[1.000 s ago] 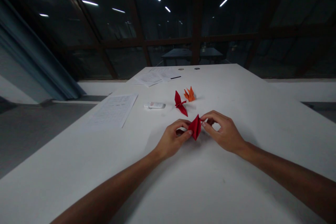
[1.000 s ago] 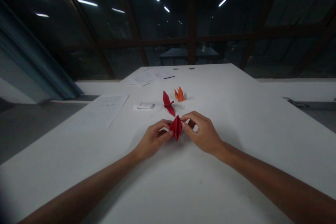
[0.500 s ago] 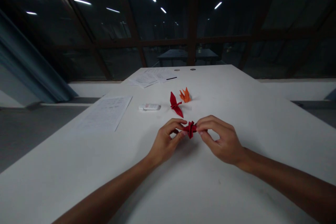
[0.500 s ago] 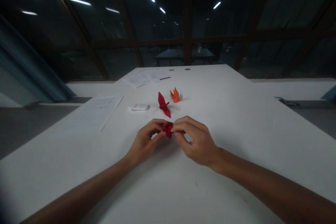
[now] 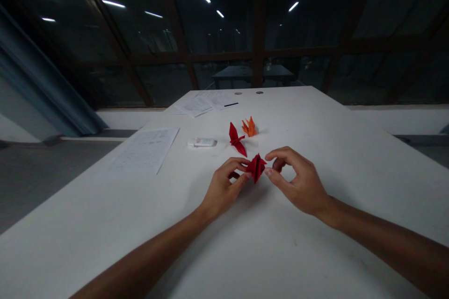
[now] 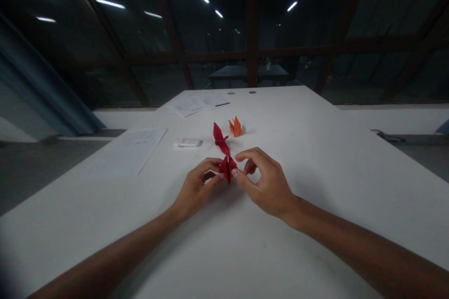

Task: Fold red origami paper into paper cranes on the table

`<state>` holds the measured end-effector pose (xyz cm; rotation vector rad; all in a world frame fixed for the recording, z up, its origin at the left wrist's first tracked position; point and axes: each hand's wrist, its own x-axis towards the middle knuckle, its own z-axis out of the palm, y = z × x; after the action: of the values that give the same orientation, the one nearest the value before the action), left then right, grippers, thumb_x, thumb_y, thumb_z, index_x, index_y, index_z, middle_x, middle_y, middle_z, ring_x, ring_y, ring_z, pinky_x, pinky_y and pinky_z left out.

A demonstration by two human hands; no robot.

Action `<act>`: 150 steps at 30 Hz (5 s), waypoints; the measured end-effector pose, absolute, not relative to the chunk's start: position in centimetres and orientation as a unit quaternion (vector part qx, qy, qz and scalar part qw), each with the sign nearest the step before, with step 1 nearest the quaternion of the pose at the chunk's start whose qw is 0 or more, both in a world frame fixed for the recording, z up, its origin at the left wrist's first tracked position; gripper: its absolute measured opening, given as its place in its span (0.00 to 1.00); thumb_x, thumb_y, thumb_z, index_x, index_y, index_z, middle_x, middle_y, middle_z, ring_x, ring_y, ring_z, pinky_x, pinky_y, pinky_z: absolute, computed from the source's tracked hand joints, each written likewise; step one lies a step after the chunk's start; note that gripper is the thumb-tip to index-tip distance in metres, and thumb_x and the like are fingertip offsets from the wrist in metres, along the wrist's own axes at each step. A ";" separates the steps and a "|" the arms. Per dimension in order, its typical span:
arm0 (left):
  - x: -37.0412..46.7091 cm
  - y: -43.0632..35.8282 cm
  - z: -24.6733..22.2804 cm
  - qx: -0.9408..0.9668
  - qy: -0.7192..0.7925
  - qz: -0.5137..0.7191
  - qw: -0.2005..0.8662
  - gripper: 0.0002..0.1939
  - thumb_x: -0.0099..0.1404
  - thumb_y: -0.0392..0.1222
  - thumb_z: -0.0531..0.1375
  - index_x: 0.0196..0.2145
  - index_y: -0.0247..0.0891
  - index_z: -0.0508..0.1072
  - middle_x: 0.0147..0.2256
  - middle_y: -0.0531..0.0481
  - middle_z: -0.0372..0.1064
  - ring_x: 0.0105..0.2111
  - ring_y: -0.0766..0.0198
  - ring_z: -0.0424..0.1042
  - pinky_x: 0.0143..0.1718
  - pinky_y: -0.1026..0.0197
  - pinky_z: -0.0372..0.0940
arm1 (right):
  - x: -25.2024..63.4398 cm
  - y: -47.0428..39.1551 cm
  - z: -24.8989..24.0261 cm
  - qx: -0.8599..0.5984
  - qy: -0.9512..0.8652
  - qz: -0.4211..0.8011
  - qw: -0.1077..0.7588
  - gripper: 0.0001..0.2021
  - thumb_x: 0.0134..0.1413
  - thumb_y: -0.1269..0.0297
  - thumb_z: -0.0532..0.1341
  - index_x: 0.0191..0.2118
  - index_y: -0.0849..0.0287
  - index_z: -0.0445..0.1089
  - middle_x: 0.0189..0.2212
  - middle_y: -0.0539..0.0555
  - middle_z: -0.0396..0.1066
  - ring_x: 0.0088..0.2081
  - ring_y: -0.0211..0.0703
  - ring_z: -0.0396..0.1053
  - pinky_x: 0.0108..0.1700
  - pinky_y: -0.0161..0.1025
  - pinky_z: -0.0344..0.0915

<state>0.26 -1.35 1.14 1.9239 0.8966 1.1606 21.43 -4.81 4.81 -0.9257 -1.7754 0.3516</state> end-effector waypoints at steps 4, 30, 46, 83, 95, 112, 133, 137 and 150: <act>0.4 -1.5 1.3 0.753 0.347 0.436 0.349 0.05 0.69 0.41 0.62 0.35 0.39 0.75 0.48 0.45 0.72 0.47 0.60 0.73 0.42 0.61 0.68 | 21.2 -4.5 4.8 -0.423 -0.736 0.191 0.493 0.07 0.58 0.65 0.66 0.43 0.54 0.73 0.38 0.51 0.74 0.33 0.40 0.71 0.38 0.40 0.67; 0.5 -1.6 0.8 0.682 0.365 0.422 0.472 0.22 0.66 0.45 0.65 0.55 0.42 0.67 0.40 0.50 0.68 0.31 0.68 0.70 0.33 0.64 0.66 | 22.0 -2.7 3.8 -0.428 -0.622 0.464 0.463 0.12 0.57 0.55 0.66 0.33 0.59 0.73 0.26 0.51 0.74 0.26 0.39 0.70 0.31 0.39 0.67; -0.5 0.2 0.4 0.619 0.381 0.576 0.374 0.17 0.67 0.39 0.62 0.52 0.40 0.65 0.33 0.55 0.67 0.29 0.69 0.69 0.30 0.66 0.65 | 22.3 -2.2 2.7 -0.475 -0.466 0.503 0.552 0.09 0.52 0.60 0.67 0.28 0.59 0.72 0.26 0.54 0.78 0.22 0.38 0.71 0.27 0.38 0.67; 0.0 -2.1 1.5 0.676 0.259 0.351 0.594 0.18 0.68 0.49 0.63 0.51 0.38 0.72 0.50 0.40 0.72 0.46 0.56 0.73 0.46 0.57 0.70 | 21.1 -3.8 1.6 -0.369 -0.663 0.424 0.495 0.11 0.67 0.56 0.58 0.35 0.56 0.70 0.30 0.49 0.68 0.35 0.42 0.68 0.40 0.40 0.66; 0.8 -3.0 1.6 0.730 0.320 0.352 0.490 0.09 0.70 0.43 0.58 0.40 0.34 0.73 0.34 0.49 0.71 0.33 0.64 0.69 0.36 0.62 0.65 | 20.7 -3.8 1.2 -0.411 -0.641 0.432 0.483 0.07 0.63 0.60 0.62 0.34 0.56 0.68 0.29 0.48 0.68 0.31 0.39 0.66 0.36 0.37 0.64; 1.3 -2.5 0.8 0.635 0.311 0.507 0.493 0.33 0.61 0.30 0.64 0.61 0.46 0.59 0.56 0.43 0.64 0.42 0.64 0.76 0.45 0.58 0.71 | 20.5 -4.2 1.0 -0.377 -0.730 0.304 0.482 0.08 0.64 0.67 0.61 0.47 0.53 0.73 0.48 0.55 0.71 0.50 0.47 0.70 0.53 0.47 0.67; 1.2 -1.9 0.2 0.529 0.288 0.502 0.620 0.18 0.60 0.33 0.66 0.46 0.39 0.67 0.33 0.54 0.72 0.34 0.66 0.73 0.44 0.57 0.69 | 19.9 -4.2 0.2 -0.386 -0.532 0.529 0.537 0.06 0.55 0.67 0.67 0.35 0.56 0.68 0.31 0.47 0.68 0.32 0.36 0.65 0.35 0.36 0.63; 1.4 -2.3 0.8 0.560 0.314 0.496 0.585 0.16 0.60 0.33 0.65 0.45 0.38 0.67 0.33 0.54 0.71 0.34 0.68 0.72 0.42 0.61 0.68 | 20.1 -4.2 0.1 -0.379 -0.546 0.509 0.548 0.09 0.55 0.66 0.67 0.38 0.54 0.65 0.32 0.46 0.67 0.32 0.36 0.66 0.33 0.35 0.64; 1.4 -2.1 0.9 0.601 0.377 0.506 0.491 0.11 0.64 0.34 0.62 0.43 0.38 0.65 0.34 0.53 0.69 0.34 0.67 0.71 0.39 0.62 0.66 | 20.2 -4.9 -0.1 -0.417 -0.615 0.443 0.501 0.11 0.55 0.62 0.69 0.42 0.54 0.69 0.37 0.52 0.75 0.38 0.44 0.75 0.43 0.43 0.73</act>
<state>1.43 -2.09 0.93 1.4579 0.9148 1.2275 20.16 -4.90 -0.12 -1.0086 -1.4861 1.0718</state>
